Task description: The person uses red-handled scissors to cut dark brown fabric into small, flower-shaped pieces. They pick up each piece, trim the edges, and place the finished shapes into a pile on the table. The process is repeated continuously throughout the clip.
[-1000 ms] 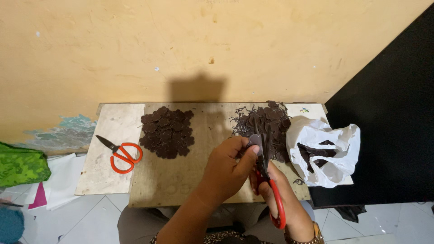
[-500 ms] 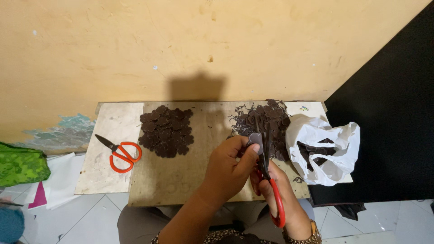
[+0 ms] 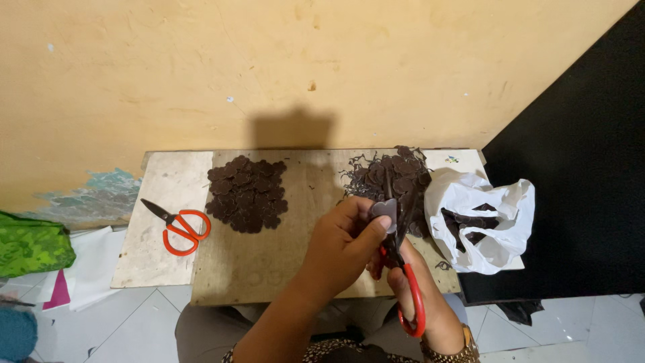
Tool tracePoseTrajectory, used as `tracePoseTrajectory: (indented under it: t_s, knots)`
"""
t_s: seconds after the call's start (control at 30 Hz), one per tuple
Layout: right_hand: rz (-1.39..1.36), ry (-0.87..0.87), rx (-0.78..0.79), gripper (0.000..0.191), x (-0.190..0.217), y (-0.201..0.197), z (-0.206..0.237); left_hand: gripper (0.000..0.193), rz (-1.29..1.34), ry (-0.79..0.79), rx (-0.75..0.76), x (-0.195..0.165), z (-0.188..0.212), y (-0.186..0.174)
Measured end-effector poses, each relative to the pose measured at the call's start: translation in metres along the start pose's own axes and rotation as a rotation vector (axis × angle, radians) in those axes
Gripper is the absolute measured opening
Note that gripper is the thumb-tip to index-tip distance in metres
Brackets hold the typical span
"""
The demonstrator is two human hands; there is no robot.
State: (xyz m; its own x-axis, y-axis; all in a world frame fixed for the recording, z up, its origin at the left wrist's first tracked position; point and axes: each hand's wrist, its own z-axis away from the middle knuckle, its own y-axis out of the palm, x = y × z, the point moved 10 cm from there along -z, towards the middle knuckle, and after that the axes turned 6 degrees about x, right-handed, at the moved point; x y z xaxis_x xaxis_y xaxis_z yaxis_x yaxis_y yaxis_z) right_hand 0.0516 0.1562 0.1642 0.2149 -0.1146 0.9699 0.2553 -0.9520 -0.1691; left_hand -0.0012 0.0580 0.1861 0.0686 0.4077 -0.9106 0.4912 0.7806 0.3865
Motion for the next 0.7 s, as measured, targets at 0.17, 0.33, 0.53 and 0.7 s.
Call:
tracePoseTrajectory:
  t_s: [0.17,0.33,0.53,0.7]
  knots:
    - [0.000,-0.004,-0.003,0.100,0.007,0.001,0.005,0.008,0.088,-0.061,0.019,0.011,0.001,0.001]
    - [0.017,-0.022,-0.003,0.100,0.011,0.000,0.003,0.012,0.107,-0.010,0.015,0.009,0.002,0.005]
    - [0.003,-0.061,-0.032,0.096,0.012,-0.005,0.009,0.011,0.041,-0.051,0.020,0.013,0.000,0.010]
    - [0.002,-0.044,-0.027,0.091,0.000,-0.010,0.008,0.017,0.150,-0.020,-0.013,0.011,-0.002,0.010]
